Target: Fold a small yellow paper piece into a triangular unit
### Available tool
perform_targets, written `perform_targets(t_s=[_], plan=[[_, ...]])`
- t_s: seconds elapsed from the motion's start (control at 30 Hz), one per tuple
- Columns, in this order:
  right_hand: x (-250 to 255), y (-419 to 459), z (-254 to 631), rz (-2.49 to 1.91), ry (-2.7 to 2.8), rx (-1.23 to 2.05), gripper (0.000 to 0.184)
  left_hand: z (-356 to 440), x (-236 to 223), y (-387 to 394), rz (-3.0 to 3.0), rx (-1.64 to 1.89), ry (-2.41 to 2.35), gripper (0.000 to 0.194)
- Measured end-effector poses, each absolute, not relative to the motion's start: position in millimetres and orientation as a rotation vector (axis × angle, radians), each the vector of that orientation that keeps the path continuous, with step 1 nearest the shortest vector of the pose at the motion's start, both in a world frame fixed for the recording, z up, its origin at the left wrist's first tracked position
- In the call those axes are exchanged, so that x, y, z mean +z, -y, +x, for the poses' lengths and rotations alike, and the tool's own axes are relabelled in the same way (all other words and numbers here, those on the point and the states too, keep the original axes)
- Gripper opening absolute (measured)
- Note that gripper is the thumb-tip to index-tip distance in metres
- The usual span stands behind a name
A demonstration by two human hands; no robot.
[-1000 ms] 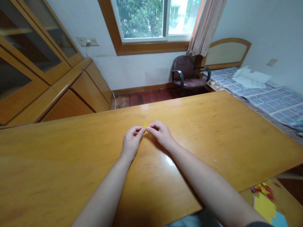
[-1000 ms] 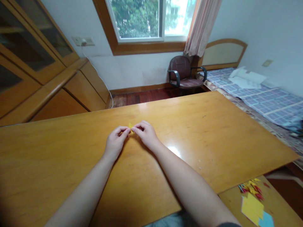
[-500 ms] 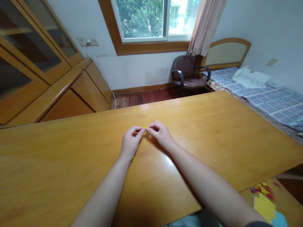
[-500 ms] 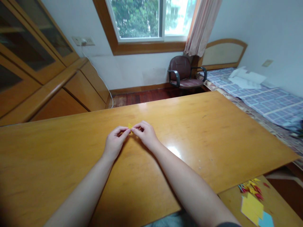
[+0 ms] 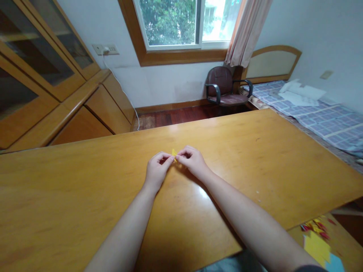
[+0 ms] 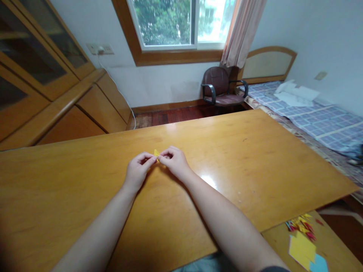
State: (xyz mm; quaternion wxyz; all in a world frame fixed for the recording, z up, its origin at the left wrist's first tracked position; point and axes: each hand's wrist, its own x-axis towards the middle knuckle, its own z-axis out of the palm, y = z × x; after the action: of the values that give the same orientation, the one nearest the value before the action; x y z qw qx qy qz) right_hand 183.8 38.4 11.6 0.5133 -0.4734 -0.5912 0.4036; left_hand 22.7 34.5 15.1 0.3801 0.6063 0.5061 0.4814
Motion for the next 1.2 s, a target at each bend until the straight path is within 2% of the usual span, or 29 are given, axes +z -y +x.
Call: perform_targets(t_s=[0.37, 0.63, 0.9, 1.2], plan=[[8.9, -41.0, 185.5, -1.062, 1.299, 1.178, 0.017, 23.3, 15.0, -34.8, 1.451, 1.210, -1.237, 0.018], [7.3, -42.7, 184.3, -1.060, 1.279, 1.127, 0.020, 23.4, 8.5, -37.9, 1.504, 1.255, -1.256, 0.021], [13.9, -38.9, 181.6, -1.025, 1.121, 1.361, 0.029, 25.6, 14.7, -34.1, 1.462, 1.265, -1.257, 0.024], [8.9, -39.6, 183.2, -0.999, 1.194, 1.280, 0.020, 26.4, 13.6, -34.6, 1.306, 1.279, -1.120, 0.028]])
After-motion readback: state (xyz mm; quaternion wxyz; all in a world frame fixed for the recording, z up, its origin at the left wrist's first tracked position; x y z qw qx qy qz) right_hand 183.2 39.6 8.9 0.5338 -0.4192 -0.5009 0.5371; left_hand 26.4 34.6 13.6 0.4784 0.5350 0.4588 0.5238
